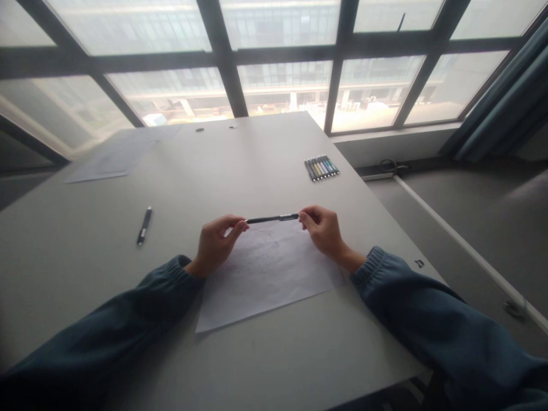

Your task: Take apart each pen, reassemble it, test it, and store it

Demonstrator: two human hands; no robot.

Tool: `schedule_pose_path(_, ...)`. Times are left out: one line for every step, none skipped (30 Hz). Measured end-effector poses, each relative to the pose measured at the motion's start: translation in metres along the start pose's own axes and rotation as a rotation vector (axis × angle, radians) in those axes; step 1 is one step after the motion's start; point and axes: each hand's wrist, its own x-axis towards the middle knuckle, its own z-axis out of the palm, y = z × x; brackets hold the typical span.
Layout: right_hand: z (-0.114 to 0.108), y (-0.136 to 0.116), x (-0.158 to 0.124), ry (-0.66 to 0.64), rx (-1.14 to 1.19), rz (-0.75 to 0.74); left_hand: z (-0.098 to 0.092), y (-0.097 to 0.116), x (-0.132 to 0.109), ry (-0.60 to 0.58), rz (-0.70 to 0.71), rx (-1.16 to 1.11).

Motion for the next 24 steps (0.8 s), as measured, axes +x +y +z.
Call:
schedule_pose_path(0.0001, -0.0001, 0.0, 0.0, 0.0, 0.001, 0.0, -0.0002, 0.0, -0.001, 0.001, -0.002)
schedule_pose_path(0.0001, -0.0002, -0.0001, 0.0, 0.001, 0.002, 0.0, -0.0005, 0.0, -0.001, 0.002, -0.003)
schedule_pose_path(0.0001, -0.0002, -0.0001, 0.0, 0.002, 0.002, 0.0, -0.0007, 0.0, -0.002, 0.002, -0.006)
schedule_pose_path(0.0002, 0.0, -0.0002, 0.0, 0.004, 0.001, 0.0001, -0.0008, 0.0, -0.001, 0.001, -0.007)
schedule_pose_path(0.0002, 0.0001, -0.0002, -0.001, 0.006, -0.001, 0.0001, -0.0009, -0.0001, -0.001, 0.002, -0.008)
schedule_pose_path(0.0002, 0.0004, -0.0002, -0.003, 0.009, -0.002, 0.0001, -0.0008, -0.0001, -0.001, 0.003, -0.009)
schedule_pose_path(0.0002, 0.0007, -0.0001, -0.004, 0.012, -0.002, 0.0001, -0.0007, 0.0, -0.001, 0.005, -0.008)
schedule_pose_path(0.0001, 0.001, -0.0001, -0.004, 0.015, 0.0, 0.0001, -0.0005, 0.0, -0.001, 0.007, -0.008)
schedule_pose_path(0.0001, 0.0013, -0.0001, -0.004, 0.016, 0.003, 0.0001, -0.0002, 0.0, -0.001, 0.008, -0.009)
schedule_pose_path(0.0001, 0.0015, 0.0, -0.005, 0.016, 0.007, 0.0001, 0.0001, 0.0001, -0.001, 0.01, -0.012)
schedule_pose_path(0.0, 0.0016, 0.0, -0.005, 0.014, 0.01, 0.0, 0.0004, 0.0001, -0.002, 0.011, -0.016)
schedule_pose_path(0.0, 0.0017, 0.0001, -0.005, 0.013, 0.011, 0.0, 0.0006, 0.0001, -0.004, 0.011, -0.018)
schedule_pose_path(0.0, 0.0017, 0.0001, -0.006, 0.011, 0.012, 0.0, 0.0008, 0.0001, -0.005, 0.011, -0.019)
schedule_pose_path(0.0, 0.0015, 0.0001, -0.006, 0.011, 0.012, 0.0, 0.0009, 0.0, -0.004, 0.011, -0.018)
schedule_pose_path(0.0, 0.0013, 0.0, -0.007, 0.011, 0.012, 0.0, 0.0008, 0.0, -0.004, 0.011, -0.017)
schedule_pose_path(0.0, 0.001, 0.0, -0.007, 0.012, 0.012, 0.0001, 0.0007, -0.0001, -0.002, 0.01, -0.016)
schedule_pose_path(-0.0001, 0.0007, -0.0001, -0.009, 0.012, 0.012, 0.0002, 0.0006, -0.0001, -0.001, 0.01, -0.018)
schedule_pose_path(-0.0001, 0.0004, -0.0002, -0.011, 0.013, 0.012, 0.0003, 0.0004, -0.0001, 0.0, 0.01, -0.021)
schedule_pose_path(-0.0001, 0.0002, -0.0003, -0.013, 0.015, 0.013, 0.0003, 0.0003, -0.0001, -0.001, 0.01, -0.023)
schedule_pose_path(-0.0001, 0.0, -0.0004, -0.015, 0.016, 0.013, 0.0004, 0.0001, -0.0001, -0.004, 0.011, -0.024)
schedule_pose_path(-0.0001, 0.0, -0.0004, -0.016, 0.016, 0.013, 0.0004, 0.0, 0.0, -0.007, 0.011, -0.024)
schedule_pose_path(-0.0001, 0.0001, -0.0005, -0.016, 0.017, 0.013, 0.0004, -0.0001, 0.0, -0.009, 0.011, -0.024)
schedule_pose_path(-0.0001, 0.0002, -0.0006, -0.017, 0.018, 0.012, 0.0004, -0.0002, 0.0, -0.011, 0.01, -0.025)
schedule_pose_path(-0.0001, 0.0003, -0.0006, -0.018, 0.02, 0.011, 0.0003, -0.0003, -0.0001, -0.011, 0.01, -0.028)
